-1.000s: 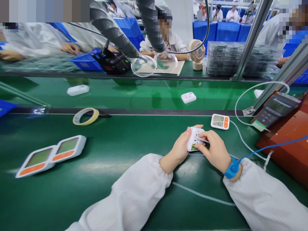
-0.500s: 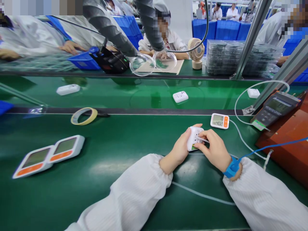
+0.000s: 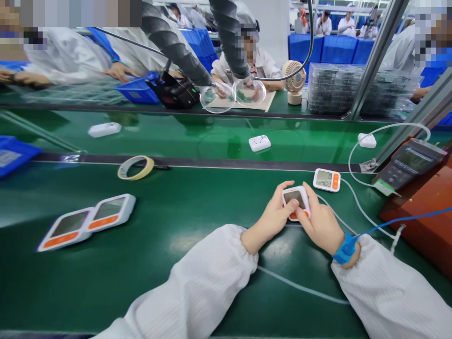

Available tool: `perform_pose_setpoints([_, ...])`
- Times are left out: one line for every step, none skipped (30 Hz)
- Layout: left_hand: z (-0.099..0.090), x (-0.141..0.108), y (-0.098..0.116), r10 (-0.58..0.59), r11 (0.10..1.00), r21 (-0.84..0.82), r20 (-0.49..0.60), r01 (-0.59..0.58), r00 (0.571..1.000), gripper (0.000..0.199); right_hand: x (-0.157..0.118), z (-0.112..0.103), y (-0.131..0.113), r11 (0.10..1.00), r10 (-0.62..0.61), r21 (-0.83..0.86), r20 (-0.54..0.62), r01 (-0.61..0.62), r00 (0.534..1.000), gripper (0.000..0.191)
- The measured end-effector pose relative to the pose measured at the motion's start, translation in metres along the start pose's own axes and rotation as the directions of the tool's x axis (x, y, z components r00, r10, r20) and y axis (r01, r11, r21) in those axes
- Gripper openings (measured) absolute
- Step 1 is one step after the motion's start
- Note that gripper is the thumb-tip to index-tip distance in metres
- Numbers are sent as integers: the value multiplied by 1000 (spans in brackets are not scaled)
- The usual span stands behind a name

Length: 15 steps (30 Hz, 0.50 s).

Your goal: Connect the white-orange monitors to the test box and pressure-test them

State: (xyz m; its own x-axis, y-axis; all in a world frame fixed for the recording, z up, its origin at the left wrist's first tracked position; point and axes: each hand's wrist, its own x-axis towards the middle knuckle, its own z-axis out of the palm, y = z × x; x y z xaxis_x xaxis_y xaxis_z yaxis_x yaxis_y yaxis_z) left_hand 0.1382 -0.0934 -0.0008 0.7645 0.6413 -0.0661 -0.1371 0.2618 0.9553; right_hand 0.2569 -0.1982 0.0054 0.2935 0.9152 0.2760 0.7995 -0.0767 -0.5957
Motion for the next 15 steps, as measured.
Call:
perform_pose_setpoints([-1, -1, 1, -5, 1000, 19, 55, 3, 998, 82, 1, -1, 1, 999, 39, 35, 8, -39, 999, 59])
perform_pose_setpoints([-3, -1, 3, -24, 999, 32, 112, 20, 993, 82, 1, -2, 1, 995, 68, 78, 8, -68, 998, 60])
perform_pose_setpoints([-4, -1, 5, -54, 998, 42, 171, 47, 984, 84, 1, -3, 2, 988, 88, 126, 2, -87, 996, 61])
perform_pose_setpoints([-5, -2, 8, -85, 996, 52, 223, 75, 971, 88, 1, -4, 2, 979, 102, 176, 1, -100, 995, 61])
perform_pose_setpoints([-6, -1, 10, -112, 993, 61, 265, 100, 958, 92, 1, -5, 2, 969, 113, 222, 6, -112, 994, 60])
perform_pose_setpoints([-7, -1, 11, -131, 991, 67, 294, 116, 947, 93, 1, -5, 3, 957, 124, 262, 18, -125, 992, 61])
perform_pose_setpoints([-8, 0, 12, -139, 990, 70, 313, 123, 940, 92, 1, -5, 3, 946, 136, 293, 32, -139, 990, 61])
perform_pose_setpoints([-9, 0, 12, -135, 990, 69, 321, 119, 937, 90, 0, -5, 4, 936, 147, 317, 47, -154, 988, 62])
perform_pose_setpoints([-10, 1, 12, -127, 991, 70, 324, 110, 937, 87, 0, -5, 4, 928, 156, 334, 60, -167, 986, 62])
perform_pose_setpoints([-11, 2, 12, -117, 993, 72, 327, 99, 938, 85, 0, -4, 5, 922, 161, 345, 68, -175, 985, 63])
perform_pose_setpoints([-11, 2, 11, -107, 994, 73, 331, 87, 938, 84, 0, -4, 5, 919, 163, 353, 71, -178, 984, 63])
perform_pose_setpoints([-12, 2, 11, -97, 994, 70, 337, 78, 936, 83, 0, -4, 6, 918, 163, 356, 69, -176, 984, 63])
perform_pose_setpoints([-12, 3, 11, -92, 995, 65, 345, 75, 934, 83, 0, -4, 6, 919, 160, 355, 64, -173, 985, 63])
perform_pose_setpoints([-12, 3, 11, -94, 995, 59, 353, 78, 931, 82, 0, -4, 6, 922, 158, 348, 59, -169, 986, 63])
perform_pose_setpoints([-12, 3, 10, -97, 995, 53, 355, 84, 930, 82, 0, -4, 7, 926, 158, 337, 56, -168, 986, 63])
